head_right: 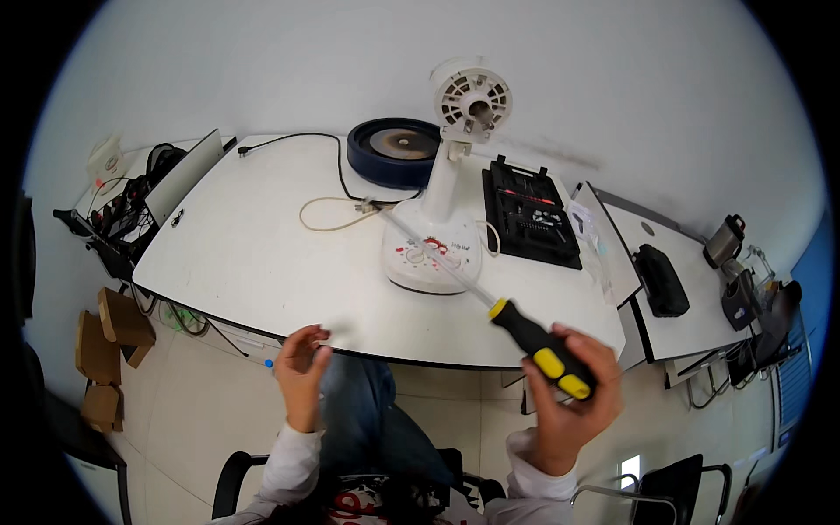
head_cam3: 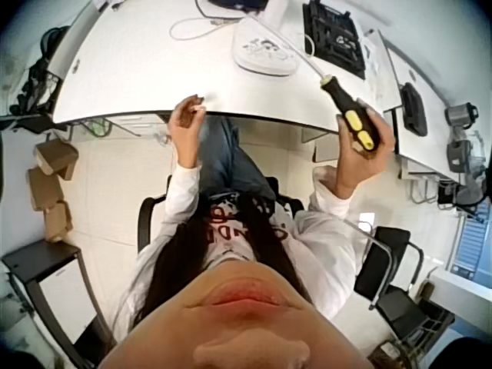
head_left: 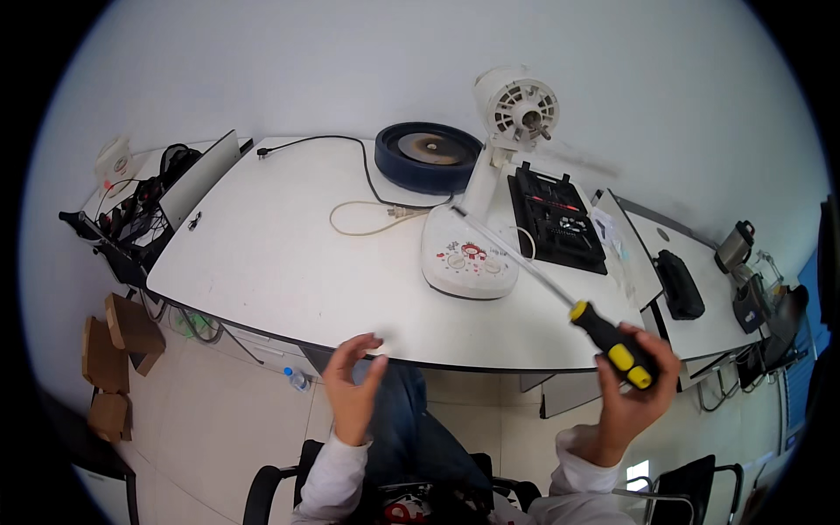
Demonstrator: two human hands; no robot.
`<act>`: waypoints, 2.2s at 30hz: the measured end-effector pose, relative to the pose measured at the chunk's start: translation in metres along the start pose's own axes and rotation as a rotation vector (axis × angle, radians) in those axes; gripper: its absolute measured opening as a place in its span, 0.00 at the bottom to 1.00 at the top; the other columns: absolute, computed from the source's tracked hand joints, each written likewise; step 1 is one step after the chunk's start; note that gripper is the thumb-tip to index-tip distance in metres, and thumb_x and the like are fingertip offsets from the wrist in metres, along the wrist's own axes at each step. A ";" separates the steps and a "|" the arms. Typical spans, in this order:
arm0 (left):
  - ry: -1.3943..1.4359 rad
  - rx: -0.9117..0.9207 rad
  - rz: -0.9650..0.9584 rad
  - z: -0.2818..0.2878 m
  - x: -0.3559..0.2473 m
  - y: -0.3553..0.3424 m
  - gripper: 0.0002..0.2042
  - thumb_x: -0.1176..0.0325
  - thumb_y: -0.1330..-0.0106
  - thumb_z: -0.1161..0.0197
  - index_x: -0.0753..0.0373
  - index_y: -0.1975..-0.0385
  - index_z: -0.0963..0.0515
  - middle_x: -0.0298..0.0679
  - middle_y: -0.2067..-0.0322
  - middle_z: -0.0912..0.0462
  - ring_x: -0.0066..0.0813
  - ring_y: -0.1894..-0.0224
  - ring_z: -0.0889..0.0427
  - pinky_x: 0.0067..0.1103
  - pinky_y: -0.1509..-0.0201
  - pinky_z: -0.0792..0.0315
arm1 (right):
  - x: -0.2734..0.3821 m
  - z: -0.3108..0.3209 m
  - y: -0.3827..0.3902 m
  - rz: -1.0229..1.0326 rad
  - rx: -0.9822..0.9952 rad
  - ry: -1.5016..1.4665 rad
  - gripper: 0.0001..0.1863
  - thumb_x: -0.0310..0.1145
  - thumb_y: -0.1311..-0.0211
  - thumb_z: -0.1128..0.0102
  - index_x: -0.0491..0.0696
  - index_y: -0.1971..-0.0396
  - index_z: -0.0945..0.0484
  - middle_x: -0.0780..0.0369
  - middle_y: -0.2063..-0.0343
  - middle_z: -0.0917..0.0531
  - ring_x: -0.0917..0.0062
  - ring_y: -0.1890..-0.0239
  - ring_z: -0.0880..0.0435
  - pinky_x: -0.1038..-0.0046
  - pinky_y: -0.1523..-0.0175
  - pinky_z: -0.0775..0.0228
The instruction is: The person uses a screwdriver to tighten screws on a white fan motor assembly placed on a white desk. They repeatedly insert and turn the screwdriver into the motor housing while holding the unit steady with the other hand.
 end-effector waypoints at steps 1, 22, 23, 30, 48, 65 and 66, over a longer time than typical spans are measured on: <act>-0.253 0.033 -0.091 -0.008 0.000 -0.001 0.19 0.71 0.46 0.32 0.64 0.53 0.26 0.40 0.57 0.21 0.37 0.53 0.23 0.29 0.45 0.33 | 0.000 0.000 -0.006 0.029 -0.028 0.039 0.27 0.16 0.63 0.28 0.42 0.58 0.27 0.50 0.62 0.19 0.66 0.58 0.18 0.71 0.51 0.26; -1.011 0.115 -0.422 -0.048 0.038 -0.013 0.18 0.67 0.44 0.44 0.54 0.52 0.22 0.31 0.46 0.24 0.35 0.42 0.31 0.36 0.40 0.46 | -0.022 -0.072 -0.083 0.337 -0.064 0.415 0.20 0.18 0.56 0.30 0.43 0.60 0.24 0.56 0.61 0.18 0.71 0.63 0.18 0.80 0.69 0.27; -1.012 0.116 -0.425 -0.049 0.038 -0.013 0.18 0.67 0.44 0.45 0.54 0.52 0.22 0.31 0.46 0.24 0.35 0.42 0.31 0.36 0.40 0.45 | -0.023 -0.074 -0.084 0.325 -0.062 0.415 0.20 0.18 0.56 0.30 0.43 0.60 0.24 0.56 0.61 0.18 0.71 0.63 0.19 0.80 0.70 0.28; -1.025 0.111 -0.419 -0.049 0.037 -0.013 0.18 0.66 0.45 0.45 0.54 0.53 0.22 0.31 0.47 0.24 0.35 0.43 0.30 0.36 0.41 0.45 | -0.028 -0.082 -0.087 0.392 -0.071 0.451 0.20 0.19 0.55 0.30 0.43 0.60 0.25 0.56 0.62 0.18 0.71 0.64 0.19 0.79 0.71 0.28; -0.925 0.405 -0.433 -0.114 0.014 -0.062 0.29 0.69 0.45 0.40 0.59 0.39 0.35 0.41 0.34 0.42 0.50 0.32 0.47 0.46 0.34 0.48 | 0.004 -0.097 -0.086 0.399 0.179 0.628 0.16 0.27 0.46 0.42 0.45 0.55 0.28 0.58 0.57 0.26 0.67 0.61 0.22 0.75 0.63 0.26; -0.880 0.518 -0.380 -0.132 0.036 -0.064 0.35 0.68 0.46 0.38 0.58 0.35 0.42 0.39 0.32 0.47 0.48 0.30 0.52 0.49 0.36 0.46 | 0.031 -0.110 -0.087 0.309 0.320 0.724 0.18 0.19 0.52 0.41 0.51 0.60 0.26 0.62 0.57 0.29 0.74 0.67 0.20 0.77 0.73 0.28; -0.885 0.511 -0.375 -0.132 0.036 -0.065 0.35 0.69 0.46 0.38 0.59 0.35 0.42 0.39 0.32 0.47 0.48 0.30 0.52 0.48 0.36 0.46 | 0.028 -0.109 -0.086 0.321 0.284 0.683 0.18 0.21 0.52 0.38 0.52 0.59 0.26 0.62 0.57 0.29 0.73 0.68 0.19 0.76 0.73 0.28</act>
Point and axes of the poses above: each hand's wrist, its own y-axis away from the middle knuckle, its own z-axis out of the back of the hand, x = y × z, the point moved 5 cm from there along -y, towards the middle knuckle
